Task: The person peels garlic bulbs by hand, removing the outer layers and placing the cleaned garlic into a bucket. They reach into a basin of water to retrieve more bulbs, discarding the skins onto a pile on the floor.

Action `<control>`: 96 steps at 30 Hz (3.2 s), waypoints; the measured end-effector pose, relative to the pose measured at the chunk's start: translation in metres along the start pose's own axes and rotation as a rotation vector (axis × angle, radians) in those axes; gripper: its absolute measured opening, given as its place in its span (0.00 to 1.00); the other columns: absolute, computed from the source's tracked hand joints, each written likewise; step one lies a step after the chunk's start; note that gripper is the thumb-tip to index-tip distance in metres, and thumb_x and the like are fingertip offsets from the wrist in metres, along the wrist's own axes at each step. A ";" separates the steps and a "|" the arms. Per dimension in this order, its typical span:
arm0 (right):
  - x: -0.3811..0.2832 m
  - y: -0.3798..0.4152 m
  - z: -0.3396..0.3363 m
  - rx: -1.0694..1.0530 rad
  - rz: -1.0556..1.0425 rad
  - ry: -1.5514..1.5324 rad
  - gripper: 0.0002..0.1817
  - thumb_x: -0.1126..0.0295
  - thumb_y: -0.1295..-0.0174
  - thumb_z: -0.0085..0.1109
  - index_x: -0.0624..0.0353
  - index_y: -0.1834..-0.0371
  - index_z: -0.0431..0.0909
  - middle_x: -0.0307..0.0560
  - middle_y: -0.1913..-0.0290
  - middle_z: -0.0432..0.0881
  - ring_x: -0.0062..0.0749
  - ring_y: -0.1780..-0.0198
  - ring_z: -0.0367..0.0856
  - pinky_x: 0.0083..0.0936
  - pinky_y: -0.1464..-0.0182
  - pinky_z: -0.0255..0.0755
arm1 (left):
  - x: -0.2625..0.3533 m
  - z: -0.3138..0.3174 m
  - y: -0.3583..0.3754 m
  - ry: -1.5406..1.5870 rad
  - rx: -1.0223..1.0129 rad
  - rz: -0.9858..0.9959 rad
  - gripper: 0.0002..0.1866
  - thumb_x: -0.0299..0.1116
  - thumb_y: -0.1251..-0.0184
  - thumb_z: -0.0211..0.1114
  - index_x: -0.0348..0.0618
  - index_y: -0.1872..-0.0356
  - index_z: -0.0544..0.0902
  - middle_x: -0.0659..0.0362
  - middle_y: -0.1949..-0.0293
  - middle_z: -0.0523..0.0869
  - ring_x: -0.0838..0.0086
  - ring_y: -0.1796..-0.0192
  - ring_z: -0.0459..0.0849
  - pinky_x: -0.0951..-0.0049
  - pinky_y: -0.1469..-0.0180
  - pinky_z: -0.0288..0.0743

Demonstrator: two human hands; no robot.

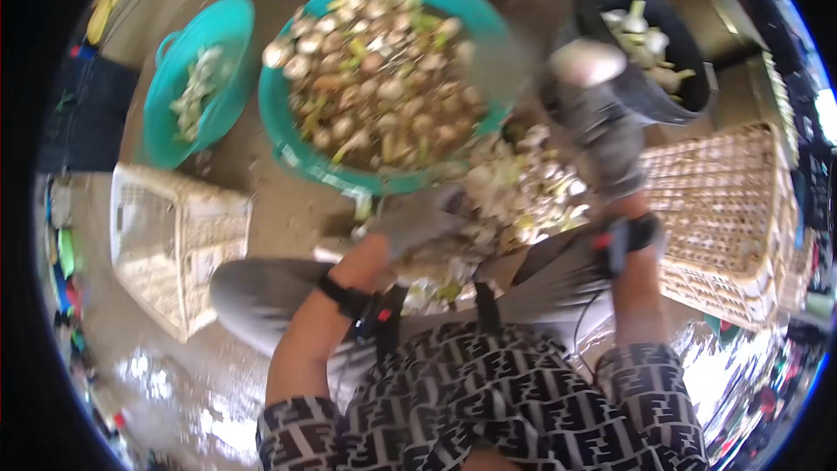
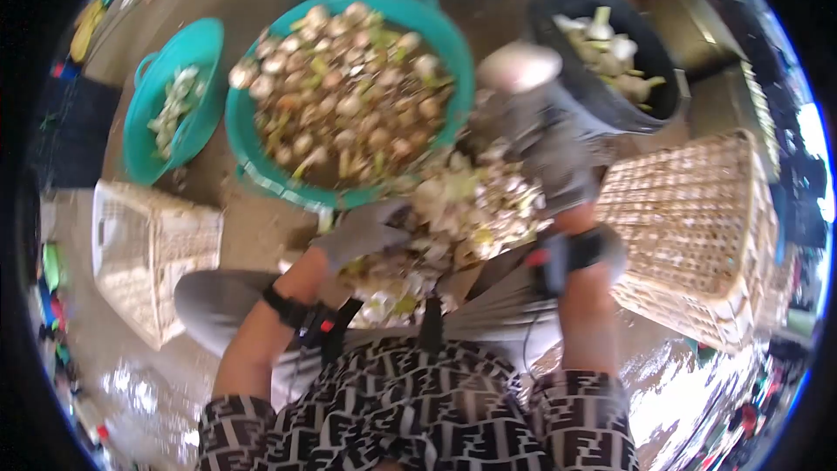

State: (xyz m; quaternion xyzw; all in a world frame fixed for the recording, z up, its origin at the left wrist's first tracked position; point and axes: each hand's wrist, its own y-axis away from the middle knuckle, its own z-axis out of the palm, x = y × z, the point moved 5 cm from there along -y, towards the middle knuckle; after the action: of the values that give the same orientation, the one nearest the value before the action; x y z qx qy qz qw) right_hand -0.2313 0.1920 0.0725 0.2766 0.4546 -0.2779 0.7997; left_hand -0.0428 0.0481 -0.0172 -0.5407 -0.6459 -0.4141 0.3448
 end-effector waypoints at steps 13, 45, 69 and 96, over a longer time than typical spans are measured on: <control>0.171 0.002 0.087 -0.583 -0.026 0.967 0.20 0.76 0.46 0.51 0.54 0.48 0.75 0.46 0.57 0.81 0.30 0.60 0.80 0.23 0.56 0.74 | -0.127 -0.144 -0.019 -0.857 0.118 -0.654 0.19 0.36 0.43 0.57 0.45 0.49 0.75 0.50 0.51 0.79 0.57 0.49 0.79 0.61 0.48 0.71; 0.115 0.008 0.067 -0.170 0.075 0.560 0.11 0.66 0.45 0.59 0.66 0.72 0.78 0.38 0.81 0.74 0.18 0.81 0.70 0.18 0.79 0.63 | 0.012 -0.031 0.006 -0.074 0.405 0.006 0.35 0.36 0.54 0.73 0.42 0.43 0.68 0.49 0.46 0.71 0.59 0.45 0.73 0.67 0.46 0.69; 0.120 -0.001 0.058 -0.231 -0.295 0.974 0.03 0.73 0.59 0.57 0.58 0.79 0.79 0.53 0.77 0.76 0.50 0.72 0.76 0.38 0.69 0.70 | 0.020 -0.037 -0.006 0.321 0.377 -0.021 0.29 0.31 0.54 0.71 0.34 0.48 0.72 0.55 0.53 0.73 0.71 0.53 0.76 0.72 0.53 0.73; 0.063 0.030 0.080 0.031 0.350 0.393 0.11 0.66 0.45 0.60 0.65 0.72 0.79 0.40 0.80 0.76 0.20 0.78 0.70 0.23 0.76 0.65 | -0.011 -0.066 0.005 0.567 0.502 -0.172 0.14 0.37 0.36 0.57 0.38 0.56 0.79 0.65 0.78 0.76 0.84 0.79 0.69 0.83 0.77 0.63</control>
State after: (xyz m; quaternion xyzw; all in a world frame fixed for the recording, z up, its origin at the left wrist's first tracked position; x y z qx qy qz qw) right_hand -0.1379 0.1451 0.0575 0.4119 0.5420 -0.0835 0.7277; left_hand -0.0363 -0.0164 0.0012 -0.2475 -0.6491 -0.4038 0.5953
